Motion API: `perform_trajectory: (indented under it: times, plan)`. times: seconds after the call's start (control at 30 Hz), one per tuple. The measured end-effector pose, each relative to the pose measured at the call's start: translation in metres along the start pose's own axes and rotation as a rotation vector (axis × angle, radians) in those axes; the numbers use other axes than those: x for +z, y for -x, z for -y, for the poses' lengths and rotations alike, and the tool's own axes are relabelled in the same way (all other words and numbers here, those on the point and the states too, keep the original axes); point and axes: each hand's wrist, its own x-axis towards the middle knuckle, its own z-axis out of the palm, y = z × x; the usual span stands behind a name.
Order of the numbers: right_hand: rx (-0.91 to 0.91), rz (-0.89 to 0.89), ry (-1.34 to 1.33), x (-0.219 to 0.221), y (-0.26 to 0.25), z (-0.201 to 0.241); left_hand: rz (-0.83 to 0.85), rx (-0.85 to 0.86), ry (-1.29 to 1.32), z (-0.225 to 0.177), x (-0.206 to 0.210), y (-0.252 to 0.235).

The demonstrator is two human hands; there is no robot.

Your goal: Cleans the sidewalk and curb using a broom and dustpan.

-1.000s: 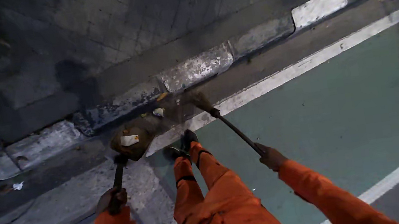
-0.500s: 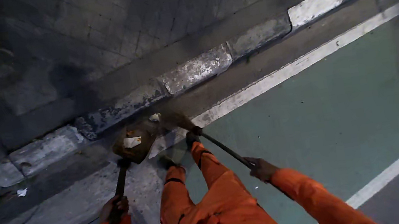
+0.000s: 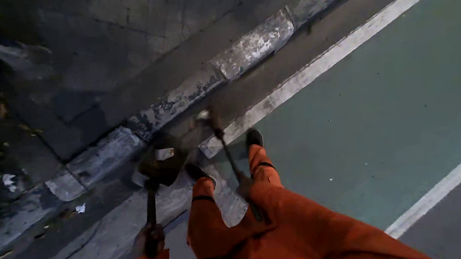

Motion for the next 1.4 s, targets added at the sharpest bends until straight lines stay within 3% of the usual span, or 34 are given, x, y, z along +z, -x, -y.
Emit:
perform_trajectory:
  times: [0.07,0.13,0.2,0.33,0.43,0.53,0.63,0.7,0.77,0.83,0.9,1.0,1.07,1.17,1.23,1.3,1.4]
  plan:
    - [-0.085,0.076,0.028,0.044,0.006,0.016,-0.033,-0.033,-0.038,-0.025,-0.012,-0.006]
    - [-0.269,0.099,0.020,0.068,-0.010,-0.008,0.013,-0.069,-0.016,-0.039,-0.036,-0.006]
    - [-0.364,0.098,0.054,0.094,0.014,-0.033,0.053,-0.050,0.034,-0.044,-0.074,-0.011]
    - [-0.101,-0.063,-0.477,0.162,0.077,-0.082,0.191,-0.097,0.119,-0.045,-0.168,-0.020]
    - [0.056,-0.262,-0.708,0.185,0.068,-0.082,0.299,-0.102,0.167,-0.046,-0.244,-0.014]
    - [0.071,-0.436,-0.727,0.159,-0.001,-0.047,0.421,-0.110,0.232,-0.064,-0.312,-0.014]
    - [0.004,-0.397,-0.598,0.161,-0.054,0.008,0.350,-0.117,0.261,-0.090,-0.350,-0.012]
    - [-0.067,-0.276,-0.364,0.216,-0.063,0.055,0.230,-0.079,0.156,-0.107,-0.353,-0.020]
    - [-0.140,-0.171,-0.077,0.288,-0.040,0.110,0.077,-0.027,0.014,-0.118,-0.345,-0.033]
    - [-0.218,-0.101,0.014,0.342,-0.025,0.142,0.029,-0.015,-0.037,-0.131,-0.340,-0.038]
    - [-0.277,-0.046,-0.043,0.370,-0.023,0.138,0.090,-0.047,-0.020,-0.150,-0.355,-0.039]
    - [-0.265,0.019,-0.347,0.404,0.009,0.080,0.252,-0.107,0.088,-0.167,-0.399,-0.040]
    - [-0.155,-0.094,-0.555,0.440,0.039,0.045,0.313,-0.119,0.095,-0.173,-0.437,-0.035]
    - [0.007,-0.351,-0.670,0.465,0.035,0.043,0.427,-0.230,0.111,-0.188,-0.521,-0.024]
    - [0.078,-0.461,-0.678,0.455,0.001,0.068,0.492,-0.214,0.104,-0.202,-0.578,-0.012]
    - [0.129,-0.450,-0.639,0.454,-0.022,0.108,0.513,-0.170,0.076,-0.216,-0.639,0.007]
    - [0.125,-0.338,-0.471,0.516,-0.020,0.186,0.557,-0.178,0.127,-0.245,-0.733,0.036]
